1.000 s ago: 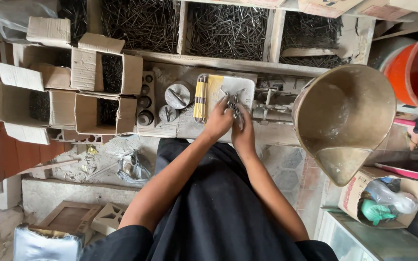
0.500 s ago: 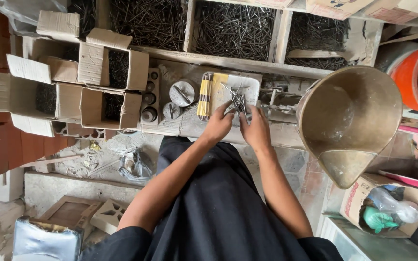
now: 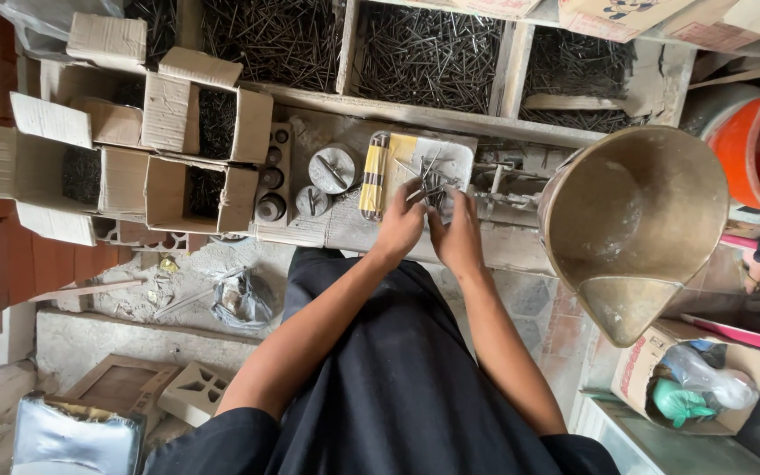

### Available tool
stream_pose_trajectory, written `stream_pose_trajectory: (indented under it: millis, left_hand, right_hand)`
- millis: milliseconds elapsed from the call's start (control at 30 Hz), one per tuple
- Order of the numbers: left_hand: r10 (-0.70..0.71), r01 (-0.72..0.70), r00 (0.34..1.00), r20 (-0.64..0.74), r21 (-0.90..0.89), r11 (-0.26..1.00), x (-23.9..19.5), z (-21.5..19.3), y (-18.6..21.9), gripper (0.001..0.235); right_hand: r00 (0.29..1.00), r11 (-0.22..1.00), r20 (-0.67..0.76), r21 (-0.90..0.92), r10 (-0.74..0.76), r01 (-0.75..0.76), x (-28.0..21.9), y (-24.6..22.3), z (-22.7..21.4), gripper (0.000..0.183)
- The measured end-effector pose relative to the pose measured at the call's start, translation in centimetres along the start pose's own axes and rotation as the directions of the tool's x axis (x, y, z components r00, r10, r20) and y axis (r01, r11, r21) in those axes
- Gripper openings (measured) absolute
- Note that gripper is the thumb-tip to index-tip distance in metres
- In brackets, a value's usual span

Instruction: Sorting and aligning metal nails into a tray for weighing or packaging

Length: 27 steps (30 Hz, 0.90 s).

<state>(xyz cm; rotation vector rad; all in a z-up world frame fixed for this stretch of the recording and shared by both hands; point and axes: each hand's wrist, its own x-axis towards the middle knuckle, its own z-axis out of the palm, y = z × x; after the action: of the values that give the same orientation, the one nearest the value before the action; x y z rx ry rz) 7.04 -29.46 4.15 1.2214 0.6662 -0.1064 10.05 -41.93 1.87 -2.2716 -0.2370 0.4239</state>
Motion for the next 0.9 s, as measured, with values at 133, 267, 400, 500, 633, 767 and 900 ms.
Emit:
stream_pose_trajectory:
  millis: [133, 267, 400, 500, 633, 767, 900]
  left_hand:
    - [0.052, -0.045, 0.995, -0.088, 0.075, 0.996, 1.5, -1.2, -1.2, 0.054]
    - [0.083, -0.053, 0.992, -0.096, 0.282, 0.958, 3.5, -1.7, -2.5, 0.061]
    - [0.056, -0.024, 0.998, -0.028, 0.655, 0.755, 4.7, -0.6, -2.8, 0.059]
    - [0.035, -0.041, 0.999, 0.023, 0.689, 0.723, 4.7, -0.2, -2.3, 0.058]
    - [0.009, -0.057, 0.997, 0.077, 0.649, 0.759, 5.8, -0.9, -3.3, 0.055]
    - [0.02, -0.068, 0.995, 0.098, 0.513, 0.856, 5.6, -1.6, -3.6, 0.054]
    - [0.023, -0.07, 0.994, 0.111, 0.438, 0.896, 5.7, -2.6, -3.6, 0.052]
  right_hand:
    - [1.0, 1.0, -0.024, 0.003, -0.018, 0.018, 0.2, -2.3, -1.1, 0.048]
    - [0.999, 1.0, -0.033, -0.003, -0.023, 0.023, 0.7, -3.5, -1.3, 0.052]
    - [0.994, 0.987, -0.044, -0.131, -0.099, 0.093, 2.0, 0.7, 1.3, 0.062]
    - [0.99, 0.978, -0.019, -0.157, -0.141, 0.136, 2.6, 1.2, 1.4, 0.077]
    - [0.995, 0.959, -0.032, -0.271, -0.09, 0.078, 3.2, -2.9, -0.6, 0.059]
    - [0.993, 0.91, 0.098, -0.405, -0.06, 0.095, 4.9, -2.0, 0.0, 0.067]
    - [0.994, 0.956, 0.111, -0.29, -0.019, 0.051, 5.2, -3.4, -0.5, 0.058]
